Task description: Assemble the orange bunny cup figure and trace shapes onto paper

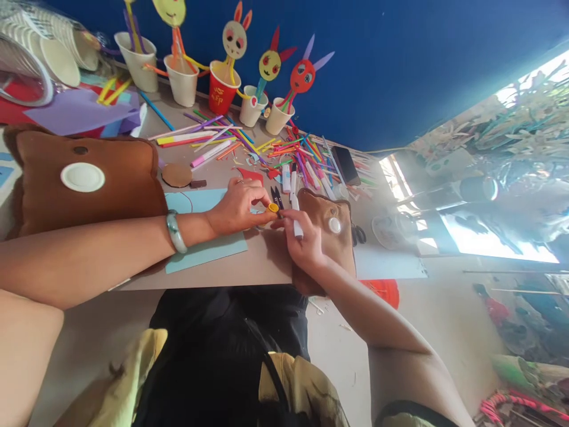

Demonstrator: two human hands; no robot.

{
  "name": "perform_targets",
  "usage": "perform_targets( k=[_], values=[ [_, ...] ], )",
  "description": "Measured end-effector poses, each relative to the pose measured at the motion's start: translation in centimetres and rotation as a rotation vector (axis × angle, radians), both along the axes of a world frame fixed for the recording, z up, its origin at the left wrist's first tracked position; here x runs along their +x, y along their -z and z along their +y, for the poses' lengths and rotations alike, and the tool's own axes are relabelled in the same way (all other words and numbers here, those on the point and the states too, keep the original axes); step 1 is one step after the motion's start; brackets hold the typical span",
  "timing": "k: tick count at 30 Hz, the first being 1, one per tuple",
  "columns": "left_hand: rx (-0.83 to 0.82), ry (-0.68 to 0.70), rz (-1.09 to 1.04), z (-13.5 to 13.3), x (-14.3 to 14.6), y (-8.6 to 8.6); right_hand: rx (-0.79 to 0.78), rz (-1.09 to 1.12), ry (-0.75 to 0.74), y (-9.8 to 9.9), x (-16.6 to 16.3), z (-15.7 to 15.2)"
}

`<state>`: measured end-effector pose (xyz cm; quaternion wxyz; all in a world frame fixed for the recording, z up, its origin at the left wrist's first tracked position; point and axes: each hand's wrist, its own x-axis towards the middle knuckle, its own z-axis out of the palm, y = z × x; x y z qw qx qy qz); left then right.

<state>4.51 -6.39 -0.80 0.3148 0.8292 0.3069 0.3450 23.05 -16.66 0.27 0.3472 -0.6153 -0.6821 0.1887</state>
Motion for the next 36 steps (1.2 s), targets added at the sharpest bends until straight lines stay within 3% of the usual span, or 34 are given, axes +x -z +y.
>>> perform_targets(
  k=[5,14,30,36],
  values=[
    [-0.004,-0.014,-0.019,0.1,-0.1,0.0,0.144,-0.138,-0.173,1.6,0.6,-0.5],
    [-0.063,-0.11,-0.174,0.9,-0.5,0.1,0.109,-0.204,-0.366,2.5,1.4,-0.2],
    [-0.031,-0.164,-0.241,1.2,-0.3,0.4,0.26,-0.244,-0.458,2.2,1.3,0.0],
    [-0.027,-0.135,-0.212,1.2,-0.3,0.6,0.277,-0.272,-0.426,2.2,1.1,0.1]
  ],
)
